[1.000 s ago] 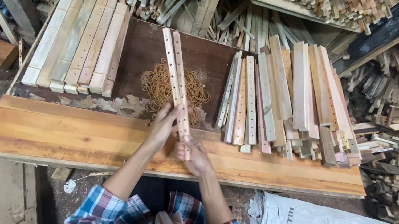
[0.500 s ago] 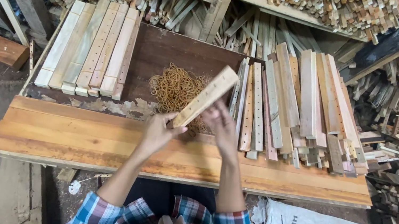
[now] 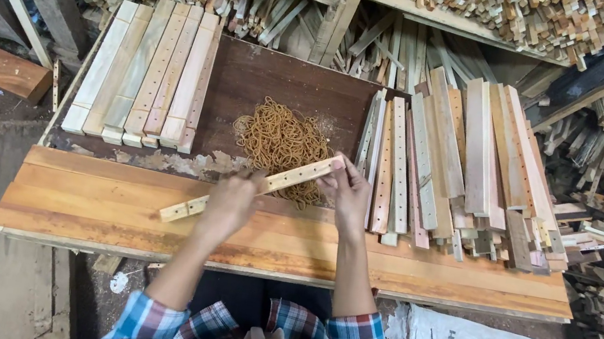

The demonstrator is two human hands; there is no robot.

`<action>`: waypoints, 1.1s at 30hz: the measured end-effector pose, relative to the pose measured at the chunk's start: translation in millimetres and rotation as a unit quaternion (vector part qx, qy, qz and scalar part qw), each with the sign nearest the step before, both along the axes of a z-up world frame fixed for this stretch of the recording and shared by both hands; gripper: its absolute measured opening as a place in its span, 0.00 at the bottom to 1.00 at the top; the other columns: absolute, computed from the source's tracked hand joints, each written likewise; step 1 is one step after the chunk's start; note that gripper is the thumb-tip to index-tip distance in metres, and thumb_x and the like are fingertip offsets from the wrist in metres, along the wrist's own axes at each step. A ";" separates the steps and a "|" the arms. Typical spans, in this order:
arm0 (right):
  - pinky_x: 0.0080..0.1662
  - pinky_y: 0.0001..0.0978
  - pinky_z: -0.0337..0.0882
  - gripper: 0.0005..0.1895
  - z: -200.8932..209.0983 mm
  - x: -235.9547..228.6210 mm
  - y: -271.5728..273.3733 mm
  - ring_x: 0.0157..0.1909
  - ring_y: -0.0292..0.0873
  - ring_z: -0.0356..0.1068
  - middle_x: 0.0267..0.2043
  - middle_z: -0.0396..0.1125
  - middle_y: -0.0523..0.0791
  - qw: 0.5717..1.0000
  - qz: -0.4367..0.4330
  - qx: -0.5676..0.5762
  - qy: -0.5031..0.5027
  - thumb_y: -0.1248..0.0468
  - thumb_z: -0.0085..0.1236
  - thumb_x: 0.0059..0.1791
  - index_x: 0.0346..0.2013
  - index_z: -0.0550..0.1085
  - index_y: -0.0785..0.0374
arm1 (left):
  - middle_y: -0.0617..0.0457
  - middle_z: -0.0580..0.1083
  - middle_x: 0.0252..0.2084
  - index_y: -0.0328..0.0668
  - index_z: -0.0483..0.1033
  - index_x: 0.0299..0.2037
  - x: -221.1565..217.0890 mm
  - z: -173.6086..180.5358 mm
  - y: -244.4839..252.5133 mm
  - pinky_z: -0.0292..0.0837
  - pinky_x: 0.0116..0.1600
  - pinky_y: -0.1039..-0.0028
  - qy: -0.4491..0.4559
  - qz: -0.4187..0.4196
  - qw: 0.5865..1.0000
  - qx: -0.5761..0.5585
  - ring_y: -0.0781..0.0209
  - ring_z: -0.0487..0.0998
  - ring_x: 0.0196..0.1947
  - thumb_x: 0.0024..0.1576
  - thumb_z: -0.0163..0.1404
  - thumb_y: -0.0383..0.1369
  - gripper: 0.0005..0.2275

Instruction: Sorting wooden slats into organized piles in a workshop

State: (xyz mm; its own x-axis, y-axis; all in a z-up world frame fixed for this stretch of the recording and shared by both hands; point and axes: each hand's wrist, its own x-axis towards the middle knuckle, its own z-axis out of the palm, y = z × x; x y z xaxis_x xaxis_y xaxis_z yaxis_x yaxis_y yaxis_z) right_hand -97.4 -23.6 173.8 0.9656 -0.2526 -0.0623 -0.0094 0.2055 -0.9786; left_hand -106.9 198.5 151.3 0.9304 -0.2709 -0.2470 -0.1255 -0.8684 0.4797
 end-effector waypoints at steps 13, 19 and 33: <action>0.43 0.45 0.77 0.09 -36.4 132.7 -1.4 0.43 0.53 0.76 0.37 0.75 0.52 0.950 0.020 -0.312 0.007 0.60 0.59 0.53 0.43 0.82 0.58 | 0.42 0.82 0.33 0.47 0.76 0.50 18.7 -17.5 -48.0 0.80 0.45 0.52 -0.069 0.006 0.997 0.046 0.41 0.85 0.39 0.57 0.51 0.38 0.13; 0.57 0.47 0.74 0.15 -102.5 252.6 9.6 0.52 0.50 0.74 0.38 0.76 0.40 0.843 0.111 -0.524 0.041 0.54 0.75 0.38 0.38 0.82 0.43 | 0.41 0.82 0.33 0.44 0.83 0.42 17.9 15.2 -38.1 0.80 0.43 0.53 -0.053 0.015 0.998 0.032 0.41 0.85 0.39 0.56 0.52 0.40 0.12; 0.28 0.16 0.63 0.14 -18.2 144.7 -6.5 0.28 0.33 0.70 0.39 0.74 0.45 0.989 0.093 0.010 0.118 0.60 0.53 0.48 0.46 0.71 0.62 | 0.41 0.82 0.33 0.44 0.82 0.45 17.2 25.0 -38.4 0.80 0.42 0.53 -0.090 0.022 0.995 0.022 0.41 0.85 0.38 0.55 0.52 0.32 0.10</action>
